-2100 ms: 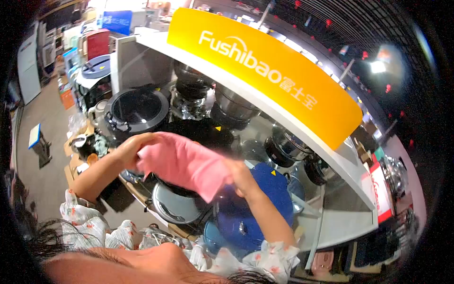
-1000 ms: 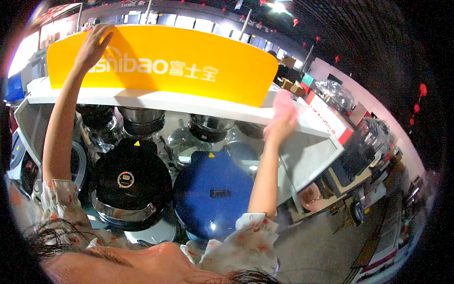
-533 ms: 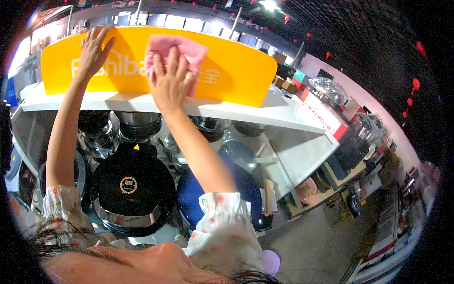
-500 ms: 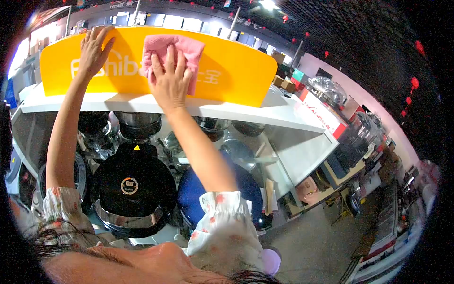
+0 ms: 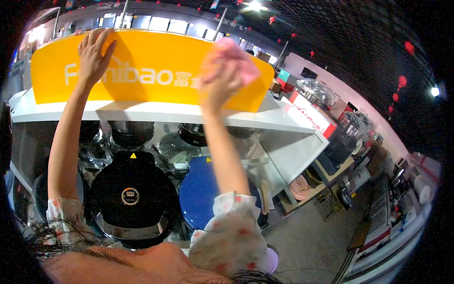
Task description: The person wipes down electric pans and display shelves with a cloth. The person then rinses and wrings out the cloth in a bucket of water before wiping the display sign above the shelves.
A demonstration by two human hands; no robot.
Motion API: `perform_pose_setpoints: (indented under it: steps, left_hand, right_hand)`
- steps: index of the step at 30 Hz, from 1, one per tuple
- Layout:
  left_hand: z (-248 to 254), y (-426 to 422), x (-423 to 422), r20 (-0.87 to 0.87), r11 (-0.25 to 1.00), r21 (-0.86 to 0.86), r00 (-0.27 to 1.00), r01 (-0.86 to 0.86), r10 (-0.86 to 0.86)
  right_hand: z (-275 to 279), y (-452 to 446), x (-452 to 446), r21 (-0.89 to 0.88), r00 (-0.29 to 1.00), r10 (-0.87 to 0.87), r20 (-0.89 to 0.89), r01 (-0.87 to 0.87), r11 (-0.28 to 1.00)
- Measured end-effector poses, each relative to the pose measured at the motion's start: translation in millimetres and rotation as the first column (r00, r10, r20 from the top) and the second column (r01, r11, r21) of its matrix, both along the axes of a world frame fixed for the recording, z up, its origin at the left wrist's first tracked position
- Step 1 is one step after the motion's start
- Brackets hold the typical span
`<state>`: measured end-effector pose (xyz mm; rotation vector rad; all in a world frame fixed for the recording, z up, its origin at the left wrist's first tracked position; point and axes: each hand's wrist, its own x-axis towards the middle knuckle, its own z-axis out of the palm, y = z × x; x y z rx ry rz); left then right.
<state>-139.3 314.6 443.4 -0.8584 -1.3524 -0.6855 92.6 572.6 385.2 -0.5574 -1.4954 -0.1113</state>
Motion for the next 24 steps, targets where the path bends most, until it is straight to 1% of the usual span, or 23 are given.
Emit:
perform_pose_setpoints:
  steps: [2, 5, 6, 7, 9, 12, 13, 15, 16, 18, 21, 23, 24]
  left_hand:
    - [-0.6, 1.7, -3.2, -0.031, 1.0, 0.023, 0.999, 0.011, -0.01]
    - [1.2, 1.3, -0.9, 0.001, 1.0, 0.011, 1.0, 0.015, -0.015]
    - [0.9, 1.1, -1.6, 0.009, 1.0, 0.009, 1.0, 0.023, -0.024]
    - [1.1, 1.0, -2.1, 0.006, 1.0, 0.009, 1.0, 0.025, -0.026]
    - [0.8, -0.2, -1.6, 0.003, 1.0, 0.01, 1.0, 0.011, -0.011]
    - [0.7, 2.3, -2.3, 0.013, 1.0, 0.026, 1.0, 0.006, -0.007]
    - [-0.4, 4.1, -2.4, 0.019, 0.999, 0.035, 1.0, 0.011, -0.011]
    - [-0.3, 4.4, -3.5, 0.023, 0.999, 0.039, 1.0, 0.001, -0.002]
    - [0.2, 4.6, -4.0, 0.023, 0.999, 0.037, 1.0, -0.005, 0.005]
    - [0.5, 3.0, -2.8, 0.022, 1.0, 0.031, 1.0, 0.002, -0.003]
    - [1.5, 2.9, 1.8, 0.029, 0.999, 0.032, 0.999, -0.022, 0.021]
    - [1.1, 4.4, -0.5, 0.007, 0.998, 0.048, 1.0, -0.031, 0.03]
    - [0.2, 3.9, -2.0, -0.003, 0.998, 0.053, 0.999, -0.036, 0.036]
  right_hand:
    - [2.0, -40.8, -11.3, 0.307, 0.964, -0.136, 0.228, 0.061, 0.95]
    - [18.9, -26.3, 7.7, 0.256, 0.949, -0.226, 0.22, 0.167, 0.952]
    - [23.4, -6.3, 19.7, 0.178, 0.97, -0.179, 0.166, 0.149, 0.973]
    - [26.1, 25.1, 32.2, 0.123, 0.977, -0.202, 0.073, 0.193, 0.974]
    - [36.4, 49.3, 69.1, -0.091, 0.985, -0.175, -0.002, 0.174, 0.981]
    - [27.6, 74.8, 81.4, -0.263, 0.97, -0.171, -0.173, 0.121, 0.957]
    - [22.4, 54.5, 72.7, -0.21, 0.966, -0.189, -0.176, 0.151, 0.966]
    - [-1.2, 38.5, 49.4, -0.061, 0.968, -0.25, 0.025, 0.251, 0.966]
    - [-9.8, 3.6, 43.0, 0.049, 0.986, -0.149, 0.075, 0.145, 0.988]
    - [-11.1, -13.3, 44.9, 0.26, 0.933, -0.277, 0.23, 0.215, 0.941]
    - [11.1, 5.3, 65.2, 0.118, 0.927, -0.295, 0.23, 0.274, 0.954]
    - [26.6, 45.0, 80.9, -0.169, 0.975, -0.219, 0.048, 0.224, 0.96]
    - [33.2, 54.6, 91.9, -0.243, 0.972, -0.231, 0.034, 0.232, 0.942]
